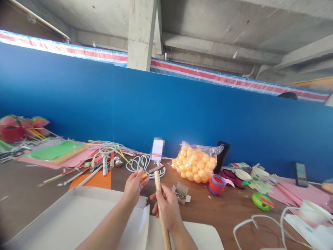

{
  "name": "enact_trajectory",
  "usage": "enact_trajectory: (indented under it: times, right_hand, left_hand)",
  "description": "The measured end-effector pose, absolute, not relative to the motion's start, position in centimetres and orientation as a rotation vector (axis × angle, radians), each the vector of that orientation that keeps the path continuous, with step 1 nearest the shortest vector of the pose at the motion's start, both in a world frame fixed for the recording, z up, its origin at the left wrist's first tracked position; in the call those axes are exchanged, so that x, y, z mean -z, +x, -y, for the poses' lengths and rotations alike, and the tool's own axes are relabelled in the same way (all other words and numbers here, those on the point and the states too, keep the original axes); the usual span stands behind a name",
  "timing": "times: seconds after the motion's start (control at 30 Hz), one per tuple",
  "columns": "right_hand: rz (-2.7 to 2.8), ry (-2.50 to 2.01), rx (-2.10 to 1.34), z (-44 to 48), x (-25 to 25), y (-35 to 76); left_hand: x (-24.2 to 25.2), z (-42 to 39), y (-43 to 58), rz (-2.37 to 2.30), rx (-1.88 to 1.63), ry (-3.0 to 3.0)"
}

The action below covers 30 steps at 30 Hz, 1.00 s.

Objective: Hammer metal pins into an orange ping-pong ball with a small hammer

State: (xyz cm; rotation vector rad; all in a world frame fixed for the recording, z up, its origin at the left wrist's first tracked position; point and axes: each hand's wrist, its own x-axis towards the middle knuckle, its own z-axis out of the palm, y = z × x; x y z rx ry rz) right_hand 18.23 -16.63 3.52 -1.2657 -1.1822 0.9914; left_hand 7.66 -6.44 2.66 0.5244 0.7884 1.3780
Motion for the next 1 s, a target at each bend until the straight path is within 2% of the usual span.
enact_trajectory:
  times: [0.37,0.67,0.77,0.9,1.0]
  right_hand:
    - [1.16,-1.282,-0.999,16.5,-3.2,18.3]
    - [1.19,-1.506,-1.124,15.7,-2.0,18.5]
    - [1.261,-1.548,-1.009,15.8,-2.0,18.7]
    - [1.381,-1.559,-0.641,15.8,-1.6,19.4]
    - [1.362,-1.569,-0.573,15.5,-0.9,20.0]
  left_hand:
    - [-2.2,6.2,7.6,-0.8,-1.408,0.538]
    - [-2.0,6.2,7.5,-0.83,-1.482,0.596]
    - [-2.0,6.3,7.5,-0.843,-1.461,0.615]
    - [-2.1,6.7,7.5,-0.843,-1.456,0.629]
    - [-2.3,7.0,7.6,-0.853,-1.46,0.661]
